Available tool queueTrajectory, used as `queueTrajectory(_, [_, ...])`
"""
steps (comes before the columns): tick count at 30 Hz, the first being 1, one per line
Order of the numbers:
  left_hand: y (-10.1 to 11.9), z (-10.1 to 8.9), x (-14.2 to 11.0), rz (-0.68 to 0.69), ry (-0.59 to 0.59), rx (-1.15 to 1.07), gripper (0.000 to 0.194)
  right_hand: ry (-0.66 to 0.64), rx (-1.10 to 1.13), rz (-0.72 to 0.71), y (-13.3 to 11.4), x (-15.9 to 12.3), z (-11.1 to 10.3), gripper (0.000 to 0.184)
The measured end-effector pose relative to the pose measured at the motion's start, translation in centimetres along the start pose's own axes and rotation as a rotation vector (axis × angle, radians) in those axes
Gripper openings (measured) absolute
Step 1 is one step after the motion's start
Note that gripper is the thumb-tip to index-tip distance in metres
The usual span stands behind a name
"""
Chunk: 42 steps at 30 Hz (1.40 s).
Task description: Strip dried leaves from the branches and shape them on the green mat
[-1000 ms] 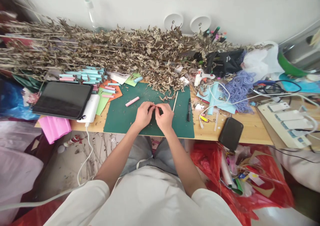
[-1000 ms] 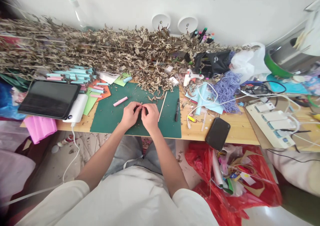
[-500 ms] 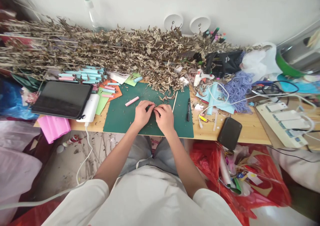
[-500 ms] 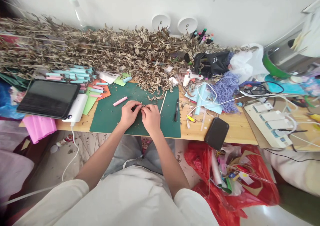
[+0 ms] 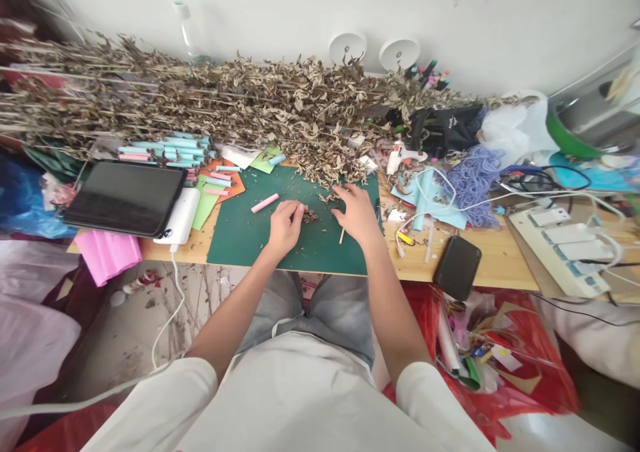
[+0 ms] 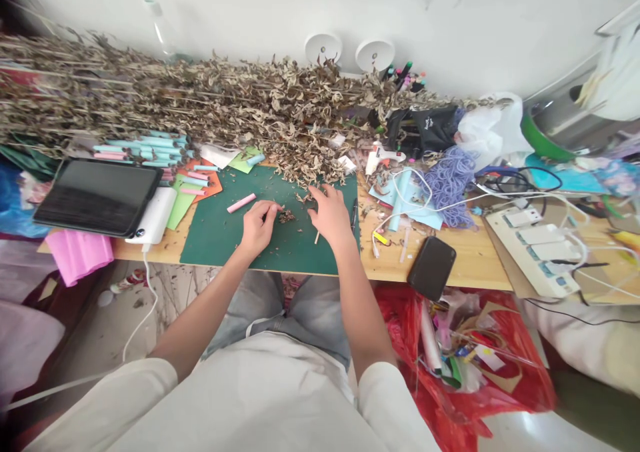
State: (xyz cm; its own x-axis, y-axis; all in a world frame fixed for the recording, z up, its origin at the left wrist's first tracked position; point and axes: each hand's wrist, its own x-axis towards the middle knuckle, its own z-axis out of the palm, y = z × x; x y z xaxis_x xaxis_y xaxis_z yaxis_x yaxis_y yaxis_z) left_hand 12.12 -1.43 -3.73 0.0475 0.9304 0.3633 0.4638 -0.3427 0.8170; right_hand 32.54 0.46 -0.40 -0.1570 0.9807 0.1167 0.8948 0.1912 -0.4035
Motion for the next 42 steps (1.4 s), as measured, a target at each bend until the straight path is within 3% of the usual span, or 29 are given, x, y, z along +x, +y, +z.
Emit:
queueTrajectory(5, [0.0, 0.1, 0.1, 0.001, 0.004, 0.002, 0.031, -0.136, -0.049, -0.058, 0.1, 2.0, 0.1, 0.047])
queueTrajectory(13, [0.0, 0.1, 0.0, -0.002, -0.002, 0.004, 0.03, -0.168, -0.008, -0.112, 0.2, 3.4, 0.4, 0.034])
queueTrajectory(20, [-0.1, 0.2, 0.1, -0.009, -0.014, 0.008, 0.031, 0.03, -0.035, 0.049, -2.0, 2.6, 1.7, 0.05])
queueTrajectory(23, [0.0, 0.2, 0.1, -0.015, -0.011, 0.013, 0.031, 0.09, -0.054, 0.051, -2.6, 2.5, 2.6, 0.033])
queueTrajectory(25, [0.0, 0.1, 0.1, -0.016, -0.019, 0.012, 0.03, 0.086, -0.042, 0.054, -2.5, 2.6, 2.8, 0.025])
queueTrajectory(33, [0.1, 0.1, 0.2, -0.007, -0.029, 0.02, 0.031, 0.044, -0.006, 0.118, -0.7, 2.6, 1.7, 0.031])
queueTrajectory(37, [0.1, 0.1, 0.1, -0.007, -0.019, 0.004, 0.03, 0.154, 0.164, 0.139, 0.4, 2.5, 1.1, 0.029])
queueTrajectory(42, [0.3, -0.1, 0.0, 0.034, 0.037, 0.017, 0.029, 0.299, 0.537, 0.249, 1.0, 1.9, 0.1, 0.025])
